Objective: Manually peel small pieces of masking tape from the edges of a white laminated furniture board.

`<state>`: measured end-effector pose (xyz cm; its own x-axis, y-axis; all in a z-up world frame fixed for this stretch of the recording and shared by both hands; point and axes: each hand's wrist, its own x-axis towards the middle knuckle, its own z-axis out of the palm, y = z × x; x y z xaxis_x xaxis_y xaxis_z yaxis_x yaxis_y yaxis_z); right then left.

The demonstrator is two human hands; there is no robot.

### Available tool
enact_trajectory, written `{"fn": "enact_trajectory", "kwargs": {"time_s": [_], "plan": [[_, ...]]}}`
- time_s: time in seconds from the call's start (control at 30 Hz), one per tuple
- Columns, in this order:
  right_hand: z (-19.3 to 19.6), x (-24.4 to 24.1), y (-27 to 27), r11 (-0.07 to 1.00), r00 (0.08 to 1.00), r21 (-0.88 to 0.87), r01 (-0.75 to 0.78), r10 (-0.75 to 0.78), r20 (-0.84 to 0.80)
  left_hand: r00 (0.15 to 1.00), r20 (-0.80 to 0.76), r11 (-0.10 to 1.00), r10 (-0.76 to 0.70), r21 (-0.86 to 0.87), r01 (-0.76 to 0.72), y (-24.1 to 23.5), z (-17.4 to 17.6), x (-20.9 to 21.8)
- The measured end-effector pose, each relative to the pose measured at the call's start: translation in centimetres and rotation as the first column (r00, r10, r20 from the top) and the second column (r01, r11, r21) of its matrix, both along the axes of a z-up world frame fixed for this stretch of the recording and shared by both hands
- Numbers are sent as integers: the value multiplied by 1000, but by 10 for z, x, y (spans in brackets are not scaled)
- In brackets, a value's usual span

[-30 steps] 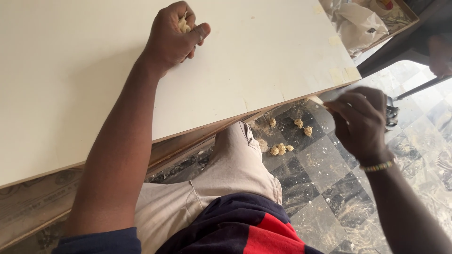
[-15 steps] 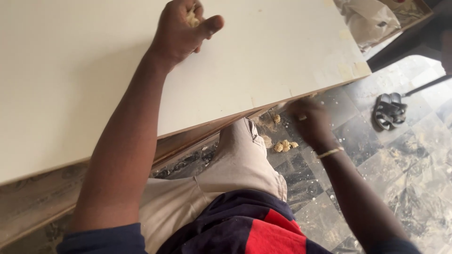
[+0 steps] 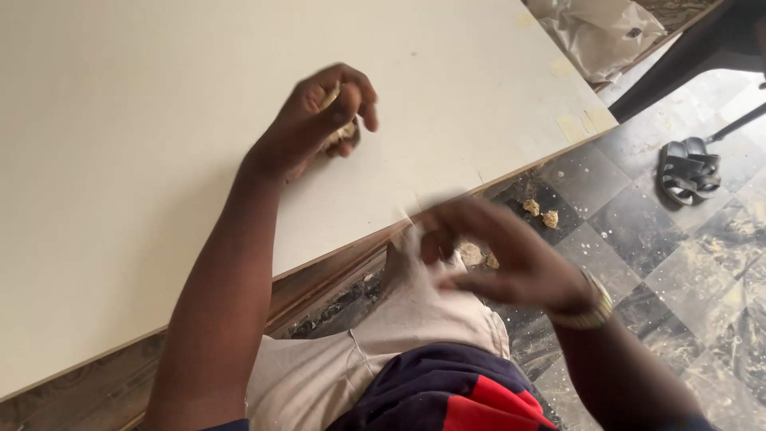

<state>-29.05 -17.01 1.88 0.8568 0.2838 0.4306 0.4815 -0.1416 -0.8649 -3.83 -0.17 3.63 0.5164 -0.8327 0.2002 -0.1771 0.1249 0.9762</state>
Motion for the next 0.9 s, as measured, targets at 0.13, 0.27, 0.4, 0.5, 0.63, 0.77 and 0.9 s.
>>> {"fn": "enact_trajectory", "kwargs": {"time_s": [0.13, 0.27, 0.4, 0.5, 0.63, 0.77, 0.9], "plan": [[16, 58, 5, 985, 994, -134, 105, -109, -21, 917, -116, 922, -381, -119, 368, -2, 15, -14], [10, 78, 13, 995, 968, -18, 97, -99, -231, 971, -40, 972, -234, 25, 235, -9, -6, -3], [0, 69, 17, 970, 947, 242, -20, 96, -307, 997, -38, 997, -67, 47, 69, -18, -16, -4], [1, 55, 5, 985, 976, 164, 54, -17, -217, 998, 56, 999, 29, 25, -31, -26, -27, 4], [5, 26, -45, 805, 865, -320, 499, -439, 244, 946, 201, 966, 256, -97, -241, -20, -35, 16], [-7, 5, -146, 282, 651, -602, 747, -491, 579, 930, 243, 961, 275, -96, -259, -17, -29, 10], [-20, -7, -183, -107, 562, -787, 608, -643, 521, 900, 334, 959, 281, -111, -259, -18, -33, 9]]}}
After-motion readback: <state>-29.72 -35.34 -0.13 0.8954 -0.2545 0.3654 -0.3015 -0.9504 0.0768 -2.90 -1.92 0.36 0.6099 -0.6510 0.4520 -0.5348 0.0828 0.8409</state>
